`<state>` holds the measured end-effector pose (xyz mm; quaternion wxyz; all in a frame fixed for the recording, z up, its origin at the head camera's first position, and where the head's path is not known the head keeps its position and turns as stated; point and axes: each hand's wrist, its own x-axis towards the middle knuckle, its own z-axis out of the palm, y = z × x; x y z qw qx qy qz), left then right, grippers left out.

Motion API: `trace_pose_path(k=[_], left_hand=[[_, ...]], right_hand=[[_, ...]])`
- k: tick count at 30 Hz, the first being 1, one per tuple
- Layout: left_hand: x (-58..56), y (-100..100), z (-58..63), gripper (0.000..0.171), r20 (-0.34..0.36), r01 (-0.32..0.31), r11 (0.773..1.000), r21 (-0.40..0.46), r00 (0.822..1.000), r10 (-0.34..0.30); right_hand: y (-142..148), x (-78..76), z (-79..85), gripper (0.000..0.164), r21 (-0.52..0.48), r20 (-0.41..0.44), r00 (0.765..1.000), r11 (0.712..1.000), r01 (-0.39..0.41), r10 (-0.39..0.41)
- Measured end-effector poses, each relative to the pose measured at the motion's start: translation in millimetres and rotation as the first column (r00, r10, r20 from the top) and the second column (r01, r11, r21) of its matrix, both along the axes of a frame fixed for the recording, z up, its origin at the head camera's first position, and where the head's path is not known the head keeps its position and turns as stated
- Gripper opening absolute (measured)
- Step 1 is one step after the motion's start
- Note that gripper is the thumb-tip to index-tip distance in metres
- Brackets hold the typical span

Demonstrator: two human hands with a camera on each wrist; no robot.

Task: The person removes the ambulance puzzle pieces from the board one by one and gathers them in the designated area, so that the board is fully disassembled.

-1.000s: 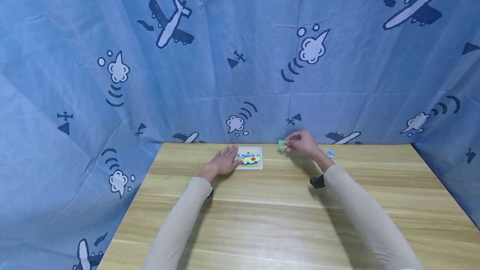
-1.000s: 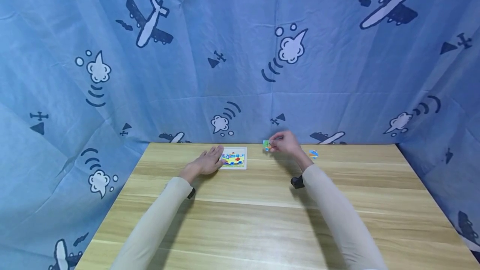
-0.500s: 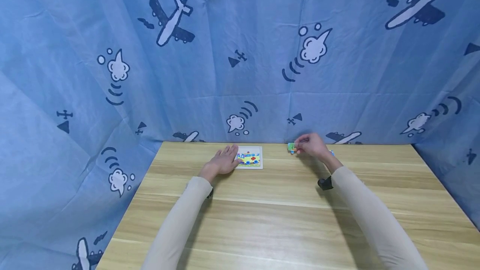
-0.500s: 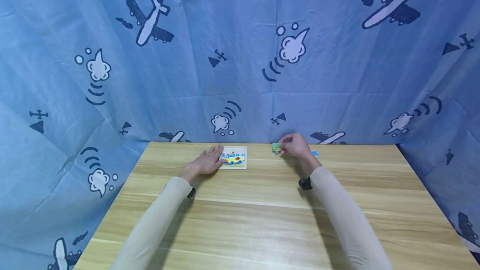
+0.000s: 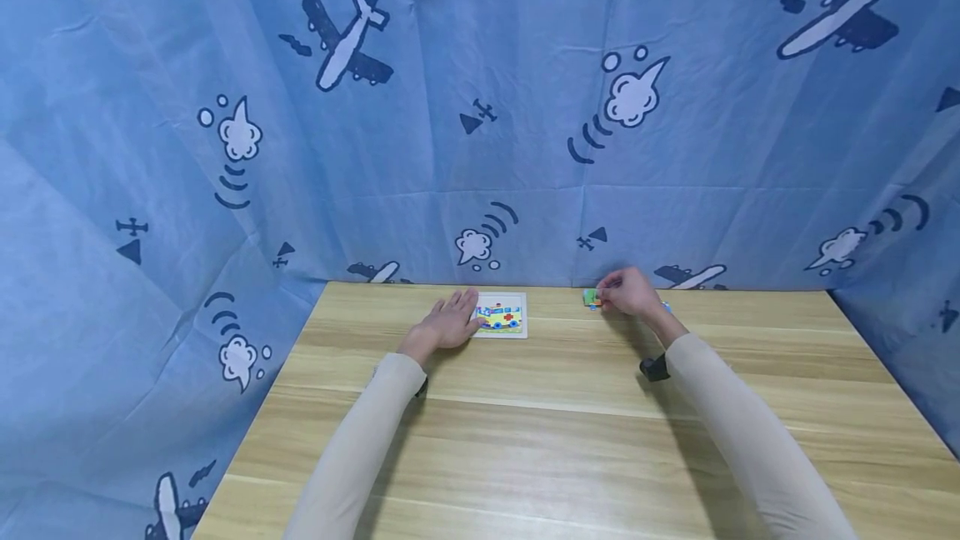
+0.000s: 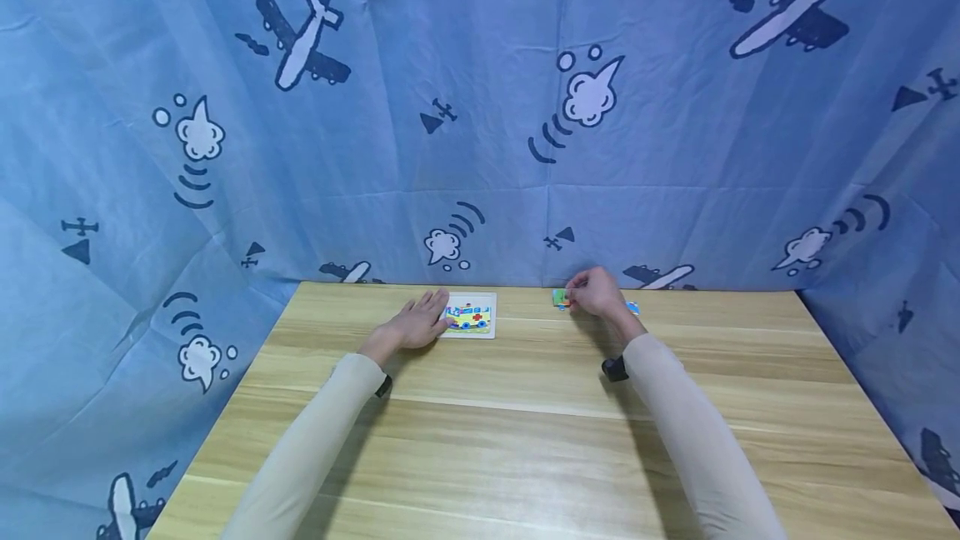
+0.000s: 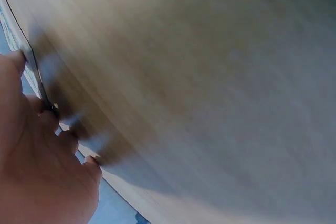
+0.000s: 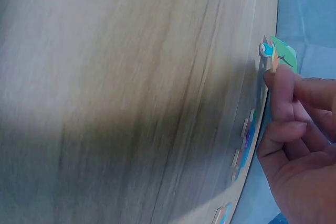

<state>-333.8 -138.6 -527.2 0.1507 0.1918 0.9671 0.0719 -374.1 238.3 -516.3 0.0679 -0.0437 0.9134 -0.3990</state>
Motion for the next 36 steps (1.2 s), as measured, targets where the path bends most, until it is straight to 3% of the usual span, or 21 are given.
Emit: trace_pose_path(k=[8, 15, 26, 36], left_hand=[[-2.6, 0, -3.3, 0.070, 0.030, -0.014, 1.000, -0.013, 0.999, 0.015], [0.4, 0, -1.6, 0.070, 0.014, -0.004, 1.000, -0.014, 1.000, 0.004], [2.0, -1, 7.6, 0.069, 0.019, -0.010, 1.000, 0.011, 1.000, 0.010], [0.9, -1, 2.0, 0.070, 0.010, -0.012, 1.000, 0.001, 1.000, 0.012]], right_hand=[[1, 0.7, 3.0, 0.020, 0.119, -0.024, 1.000, 0.993, 0.018, -0.015], [-1, -1.2, -0.1, 0.022, 0.263, -0.094, 0.995, 0.965, -0.015, 0.041], [-5, -0.2, 2.8, 0.021, 0.273, -0.091, 0.995, 0.962, -0.004, 0.030], [-3, -0.2, 0.8, 0.023, 0.276, -0.085, 0.996, 0.961, 0.003, 0.021]])
